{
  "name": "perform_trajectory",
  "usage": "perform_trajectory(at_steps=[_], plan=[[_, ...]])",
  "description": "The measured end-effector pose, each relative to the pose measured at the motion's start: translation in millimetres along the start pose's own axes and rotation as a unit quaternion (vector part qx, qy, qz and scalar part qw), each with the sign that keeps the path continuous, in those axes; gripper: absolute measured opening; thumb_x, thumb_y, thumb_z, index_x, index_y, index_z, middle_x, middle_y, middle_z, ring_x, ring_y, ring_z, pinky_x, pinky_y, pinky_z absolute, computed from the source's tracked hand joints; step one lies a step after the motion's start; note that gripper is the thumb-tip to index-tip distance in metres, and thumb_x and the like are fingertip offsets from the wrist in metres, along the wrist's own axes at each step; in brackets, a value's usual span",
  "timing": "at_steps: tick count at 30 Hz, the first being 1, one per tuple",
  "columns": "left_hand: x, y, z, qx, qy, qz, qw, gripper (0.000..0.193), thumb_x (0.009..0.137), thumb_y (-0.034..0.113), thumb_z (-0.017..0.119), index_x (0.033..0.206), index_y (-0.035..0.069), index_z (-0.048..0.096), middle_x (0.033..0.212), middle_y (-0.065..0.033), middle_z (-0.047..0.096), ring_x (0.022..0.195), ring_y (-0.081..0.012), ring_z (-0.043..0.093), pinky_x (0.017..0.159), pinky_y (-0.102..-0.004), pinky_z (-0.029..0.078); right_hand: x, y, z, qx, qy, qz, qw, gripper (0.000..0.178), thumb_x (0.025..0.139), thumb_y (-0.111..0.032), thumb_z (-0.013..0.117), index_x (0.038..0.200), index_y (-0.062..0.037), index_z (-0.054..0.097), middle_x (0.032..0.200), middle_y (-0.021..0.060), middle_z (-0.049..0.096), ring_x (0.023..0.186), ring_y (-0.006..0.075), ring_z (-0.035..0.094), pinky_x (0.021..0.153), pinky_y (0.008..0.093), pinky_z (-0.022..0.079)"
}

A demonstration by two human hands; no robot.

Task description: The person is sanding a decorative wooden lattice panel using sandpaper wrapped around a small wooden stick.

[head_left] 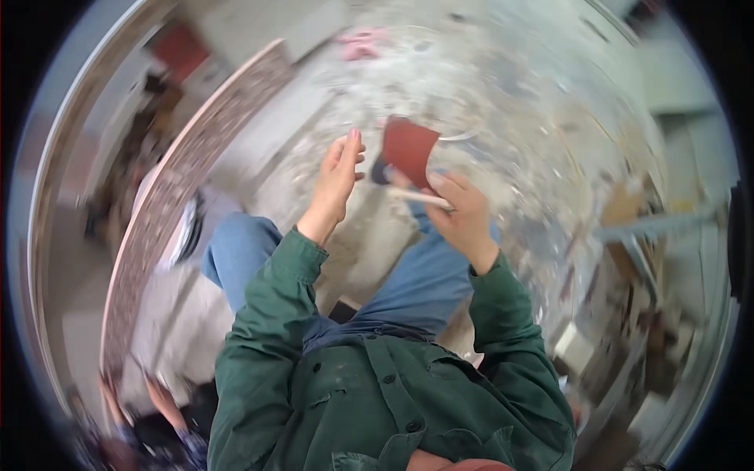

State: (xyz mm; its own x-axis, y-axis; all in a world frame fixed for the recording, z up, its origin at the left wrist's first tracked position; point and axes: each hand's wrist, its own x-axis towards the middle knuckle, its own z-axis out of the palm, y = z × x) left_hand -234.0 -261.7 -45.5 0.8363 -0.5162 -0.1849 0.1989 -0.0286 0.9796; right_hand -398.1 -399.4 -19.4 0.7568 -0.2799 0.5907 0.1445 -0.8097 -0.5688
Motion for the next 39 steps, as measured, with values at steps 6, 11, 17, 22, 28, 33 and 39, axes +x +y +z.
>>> perform_trajectory(at_steps=[6, 11, 17, 22, 28, 33, 39], plan=[[-52.3, 36.3, -103.7, -0.113, -0.077, -0.090, 0.987, 0.062, 0.086, 0.044, 0.067, 0.130, 0.004, 0.047, 0.104, -0.0103, 0.062, 0.089, -0.0176, 0.063, 0.071, -0.0310, 0.054, 15.0, -53.5, 67.2, -0.149, -0.137, -0.258, 0.945, 0.043, 0.074, -0.009, 0.066, 0.115, -0.0182, 0.065, 0.076, 0.0034, 0.049, 0.067, 0.0220, 0.054, 0.055, 0.0339, 0.046], [-61.5, 30.7, -147.5, -0.014, -0.008, 0.036, 0.999, 0.034, 0.087, 0.002, 0.057, 0.121, 0.005, 0.058, 0.102, -0.0043, 0.064, 0.086, -0.0104, 0.060, 0.073, -0.0243, 0.050, 34.1, -100.7, 61.5, 0.041, -0.283, -0.155, 0.946, 0.043, 0.078, -0.020, 0.069, 0.118, -0.0112, 0.057, 0.086, 0.0059, 0.053, 0.075, 0.0248, 0.058, 0.060, 0.0364, 0.046], [-62.7, 50.3, -173.5, 0.121, 0.005, 0.189, 0.975, 0.026, 0.085, 0.006, 0.058, 0.110, 0.005, 0.064, 0.096, -0.0097, 0.068, 0.086, -0.0183, 0.064, 0.076, -0.0300, 0.050, 89.6, -169.2, 65.4, 0.199, -0.236, -0.052, 0.950, 0.011, 0.093, -0.009, 0.051, 0.101, -0.0036, 0.055, 0.086, 0.0096, 0.054, 0.077, 0.0196, 0.054, 0.068, 0.0294, 0.042], [-55.0, 53.6, -207.7, 0.399, 0.014, 0.336, 0.853, 0.018, 0.080, 0.016, 0.064, 0.095, 0.006, 0.064, 0.095, -0.0148, 0.065, 0.092, -0.0341, 0.062, 0.078, -0.0403, 0.048, 108.6, -223.6, 125.1, 0.302, -0.241, -0.159, 0.908, 0.010, 0.091, -0.011, 0.056, 0.095, -0.0020, 0.060, 0.084, 0.0088, 0.054, 0.076, 0.0200, 0.053, 0.069, 0.0293, 0.043], [-76.7, 68.7, -266.5, -0.014, 0.026, 0.072, 0.997, 0.014, 0.084, 0.011, 0.069, 0.095, 0.001, 0.067, 0.085, -0.0049, 0.069, 0.074, -0.0099, 0.064, 0.062, -0.0247, 0.051, 112.2, -177.4, 181.6, 0.165, -0.217, -0.054, 0.960, 0.010, 0.086, -0.013, 0.062, 0.082, -0.0043, 0.059, 0.075, 0.0106, 0.058, 0.072, 0.0282, 0.058, 0.064, 0.0356, 0.045], [-93.1, 71.1, -292.2, -0.172, -0.006, -0.002, 0.985, 0.019, 0.088, 0.011, 0.064, 0.104, -0.001, 0.065, 0.097, -0.0080, 0.069, 0.084, -0.0127, 0.066, 0.074, -0.0256, 0.054, 118.8, -163.2, 214.4, 0.133, -0.185, -0.126, 0.965, 0.010, 0.086, -0.013, 0.062, 0.082, -0.0050, 0.059, 0.071, 0.0099, 0.055, 0.067, 0.0275, 0.054, 0.060, 0.0373, 0.041], [-101.3, 71.5, -305.5, -0.121, 0.010, -0.009, 0.993, 0.021, 0.090, 0.016, 0.066, 0.103, 0.000, 0.064, 0.094, -0.0064, 0.069, 0.080, -0.0098, 0.064, 0.071, -0.0234, 0.051, 124.7, -153.4, 239.4, 0.125, -0.166, -0.199, 0.958, 0.006, 0.085, -0.011, 0.062, 0.085, -0.0072, 0.057, 0.075, 0.0089, 0.055, 0.070, 0.0302, 0.053, 0.064, 0.0395, 0.040]])
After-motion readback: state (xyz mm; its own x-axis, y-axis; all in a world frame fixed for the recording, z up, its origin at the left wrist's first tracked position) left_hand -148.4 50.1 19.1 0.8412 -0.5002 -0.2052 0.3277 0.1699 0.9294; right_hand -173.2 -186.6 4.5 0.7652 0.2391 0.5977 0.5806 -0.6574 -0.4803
